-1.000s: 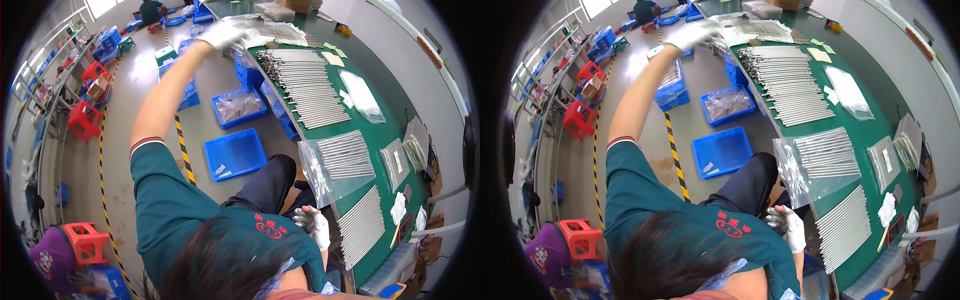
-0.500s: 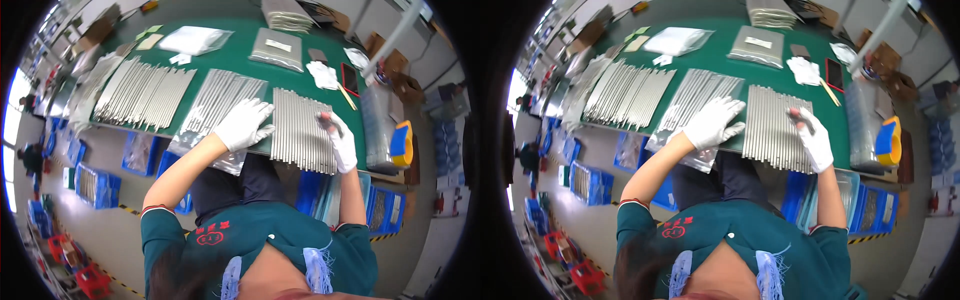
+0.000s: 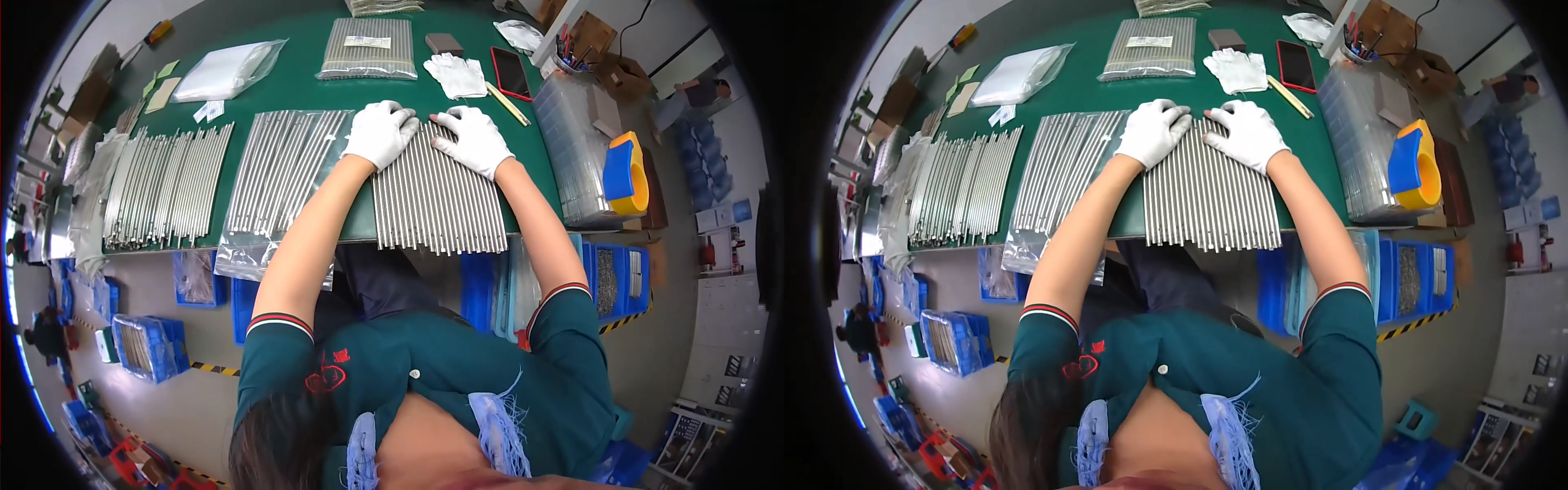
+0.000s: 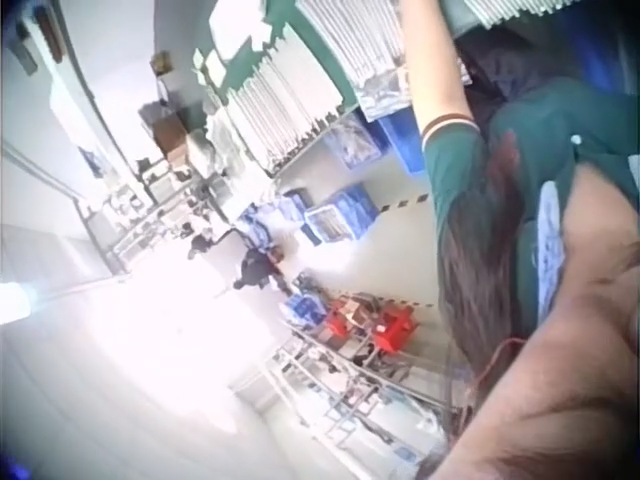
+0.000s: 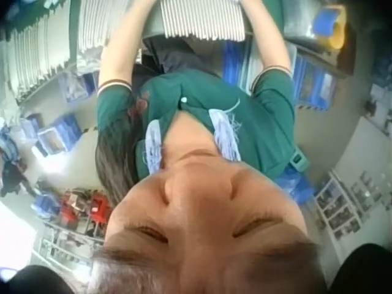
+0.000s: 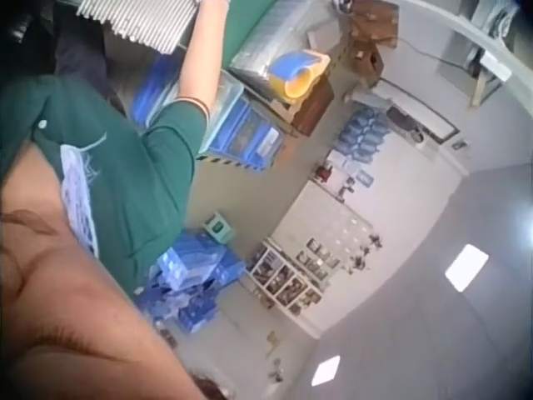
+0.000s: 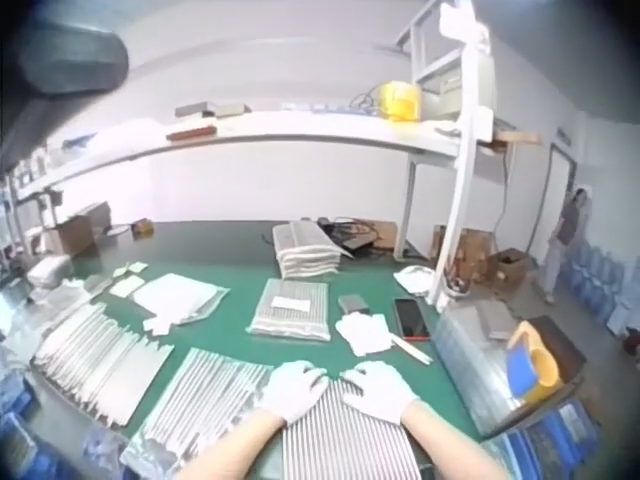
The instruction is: Bagging bundles of thin metal rods on an assembly line.
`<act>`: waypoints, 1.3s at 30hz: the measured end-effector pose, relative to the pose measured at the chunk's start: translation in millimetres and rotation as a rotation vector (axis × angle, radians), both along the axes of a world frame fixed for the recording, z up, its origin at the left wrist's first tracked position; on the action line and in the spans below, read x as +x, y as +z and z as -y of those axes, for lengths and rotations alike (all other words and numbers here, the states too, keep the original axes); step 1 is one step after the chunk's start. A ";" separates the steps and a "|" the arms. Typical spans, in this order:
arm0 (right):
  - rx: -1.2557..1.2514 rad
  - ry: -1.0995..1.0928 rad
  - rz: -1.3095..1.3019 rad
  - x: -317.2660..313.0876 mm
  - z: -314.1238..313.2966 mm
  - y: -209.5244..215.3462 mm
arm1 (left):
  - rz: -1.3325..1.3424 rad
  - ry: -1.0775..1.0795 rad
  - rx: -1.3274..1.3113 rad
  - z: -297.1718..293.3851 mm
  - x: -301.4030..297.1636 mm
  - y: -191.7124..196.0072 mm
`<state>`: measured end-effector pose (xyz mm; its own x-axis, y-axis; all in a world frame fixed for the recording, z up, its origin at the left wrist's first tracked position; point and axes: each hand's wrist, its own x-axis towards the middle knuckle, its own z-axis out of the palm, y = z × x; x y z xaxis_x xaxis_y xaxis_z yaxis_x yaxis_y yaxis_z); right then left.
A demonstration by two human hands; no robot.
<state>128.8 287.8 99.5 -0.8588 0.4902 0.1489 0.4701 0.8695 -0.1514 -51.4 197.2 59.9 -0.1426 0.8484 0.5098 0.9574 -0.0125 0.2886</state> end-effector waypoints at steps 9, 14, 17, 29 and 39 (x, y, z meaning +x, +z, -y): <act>0.050 -0.001 -0.080 -2.1 4.7 -11.1 | 0.021 0.019 0.070 15.3 12.3 -5.0; 0.008 -0.062 -0.045 4.7 17.2 -8.0 | 0.002 0.033 0.007 27.1 21.8 6.3; 0.062 0.004 -0.158 14.6 18.2 -7.6 | -0.102 -0.076 0.262 31.4 22.5 11.0; -0.027 0.026 0.194 129.5 77.2 27.6 | -0.117 -0.343 -0.368 152.7 26.0 41.6; 0.181 0.230 0.053 88.2 89.2 2.5 | -0.129 -0.504 -0.059 116.8 63.3 19.4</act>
